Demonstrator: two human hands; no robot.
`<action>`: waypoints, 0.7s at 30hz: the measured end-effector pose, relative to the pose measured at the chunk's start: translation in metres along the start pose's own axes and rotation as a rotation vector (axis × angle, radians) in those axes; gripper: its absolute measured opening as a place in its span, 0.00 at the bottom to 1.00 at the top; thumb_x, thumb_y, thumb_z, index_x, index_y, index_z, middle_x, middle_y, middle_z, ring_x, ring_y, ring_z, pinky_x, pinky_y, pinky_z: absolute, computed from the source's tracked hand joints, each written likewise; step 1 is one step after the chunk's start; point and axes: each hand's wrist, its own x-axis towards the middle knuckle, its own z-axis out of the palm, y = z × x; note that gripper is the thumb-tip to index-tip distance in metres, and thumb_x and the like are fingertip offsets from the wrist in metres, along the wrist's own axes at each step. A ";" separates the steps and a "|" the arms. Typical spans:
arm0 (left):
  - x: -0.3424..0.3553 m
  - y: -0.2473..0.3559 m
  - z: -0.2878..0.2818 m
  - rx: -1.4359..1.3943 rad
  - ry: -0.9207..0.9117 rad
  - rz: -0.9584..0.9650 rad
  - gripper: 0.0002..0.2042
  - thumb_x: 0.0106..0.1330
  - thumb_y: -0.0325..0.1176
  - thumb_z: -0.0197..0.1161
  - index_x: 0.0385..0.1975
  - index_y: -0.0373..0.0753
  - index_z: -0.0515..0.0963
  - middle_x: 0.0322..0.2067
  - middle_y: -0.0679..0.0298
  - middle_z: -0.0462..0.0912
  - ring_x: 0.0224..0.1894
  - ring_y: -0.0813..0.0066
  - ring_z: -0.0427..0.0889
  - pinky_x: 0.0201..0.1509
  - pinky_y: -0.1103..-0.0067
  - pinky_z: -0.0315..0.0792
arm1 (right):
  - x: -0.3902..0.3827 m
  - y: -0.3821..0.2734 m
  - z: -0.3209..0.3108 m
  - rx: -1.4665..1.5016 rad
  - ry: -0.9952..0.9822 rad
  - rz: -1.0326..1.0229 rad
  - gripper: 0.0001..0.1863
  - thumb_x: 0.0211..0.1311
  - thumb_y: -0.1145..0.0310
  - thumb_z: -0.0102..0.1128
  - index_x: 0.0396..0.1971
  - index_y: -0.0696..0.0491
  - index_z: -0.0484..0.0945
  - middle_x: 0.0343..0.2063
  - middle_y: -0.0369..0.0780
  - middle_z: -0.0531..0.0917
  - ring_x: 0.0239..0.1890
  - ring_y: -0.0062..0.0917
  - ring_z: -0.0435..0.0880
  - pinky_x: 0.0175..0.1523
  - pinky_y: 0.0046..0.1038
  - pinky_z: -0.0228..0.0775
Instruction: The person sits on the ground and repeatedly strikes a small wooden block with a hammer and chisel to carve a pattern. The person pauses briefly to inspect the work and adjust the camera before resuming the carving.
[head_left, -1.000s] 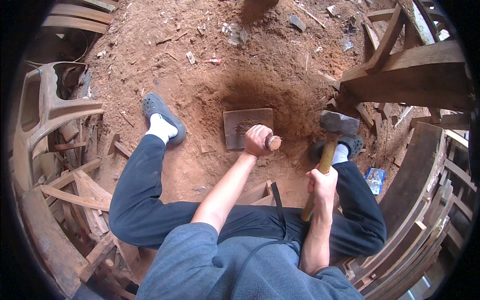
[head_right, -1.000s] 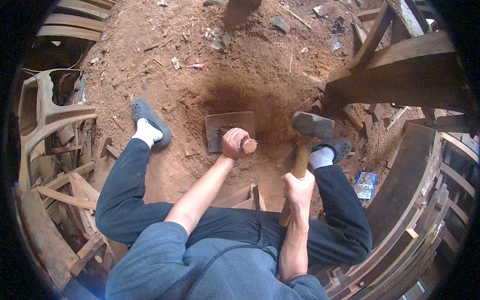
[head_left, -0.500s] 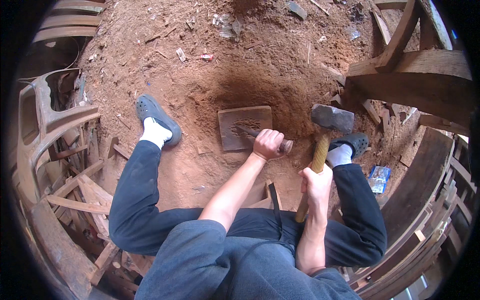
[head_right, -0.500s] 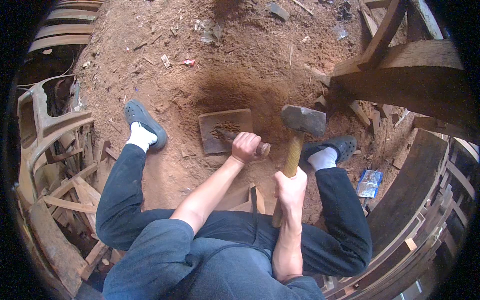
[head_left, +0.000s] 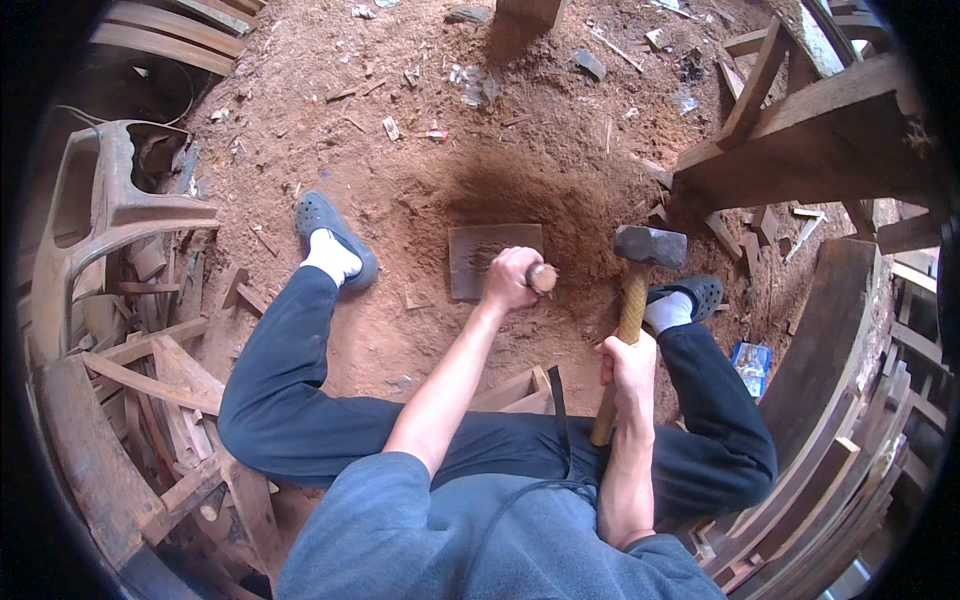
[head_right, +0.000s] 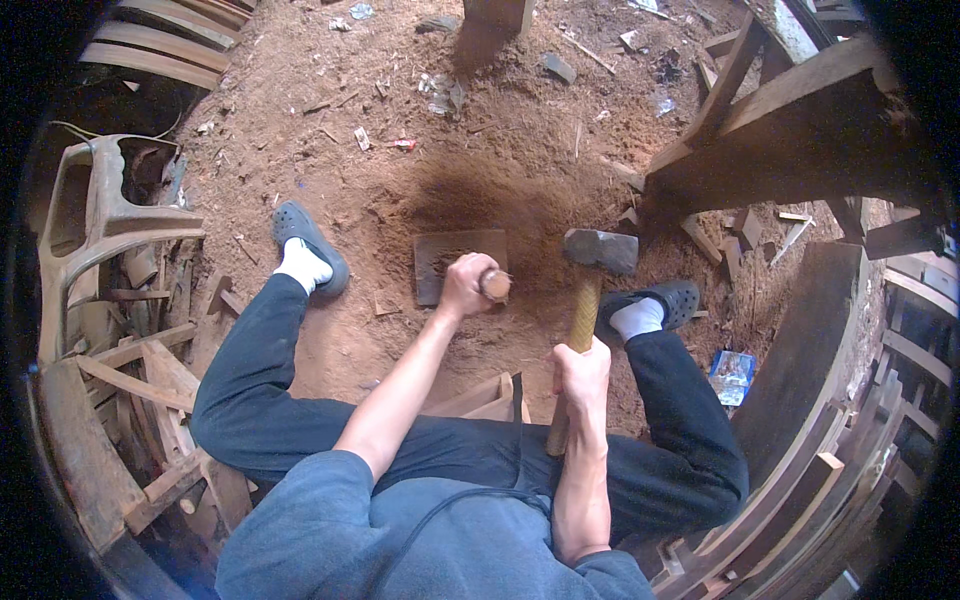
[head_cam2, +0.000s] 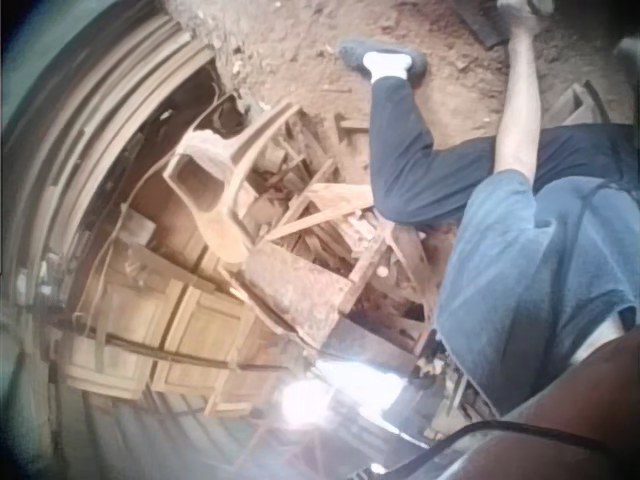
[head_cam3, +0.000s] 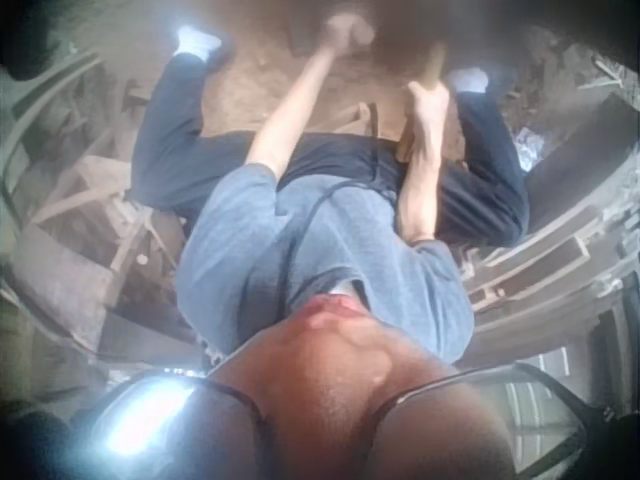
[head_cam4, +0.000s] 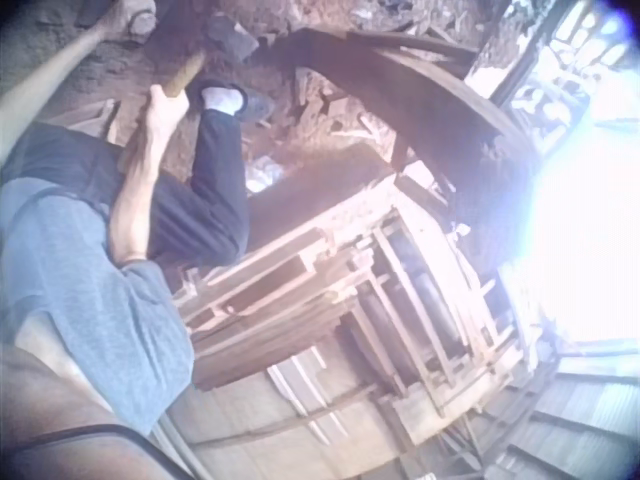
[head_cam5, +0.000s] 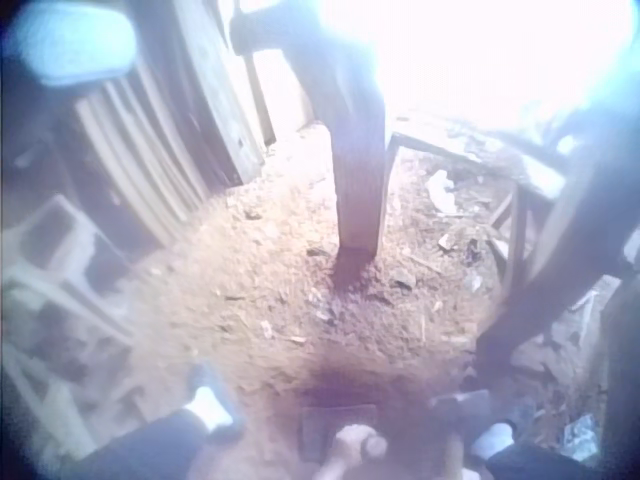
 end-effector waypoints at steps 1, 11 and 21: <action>0.001 -0.002 -0.010 -0.064 0.024 -0.019 0.15 0.39 0.30 0.74 0.27 0.39 0.76 0.27 0.58 0.81 0.33 0.59 0.82 0.37 0.70 0.76 | -0.002 0.001 -0.001 0.004 -0.001 -0.006 0.05 0.46 0.77 0.56 0.19 0.56 0.69 0.11 0.33 0.70 0.08 0.17 0.67 0.12 0.23 0.59; -0.015 -0.006 -0.066 -0.249 0.083 -0.256 0.13 0.46 0.29 0.74 0.29 0.39 0.76 0.26 0.66 0.81 0.31 0.74 0.81 0.36 0.77 0.75 | -0.015 0.003 -0.006 0.067 -0.020 -0.046 0.04 0.47 0.76 0.56 0.19 0.56 0.71 0.10 0.33 0.70 0.07 0.17 0.65 0.12 0.23 0.57; -0.002 0.011 -0.059 -0.198 -0.110 0.108 0.13 0.45 0.29 0.73 0.28 0.40 0.76 0.27 0.62 0.82 0.30 0.69 0.82 0.36 0.74 0.77 | -0.016 0.006 -0.005 0.056 -0.068 -0.037 0.05 0.47 0.76 0.56 0.19 0.55 0.69 0.10 0.32 0.69 0.08 0.17 0.66 0.13 0.23 0.56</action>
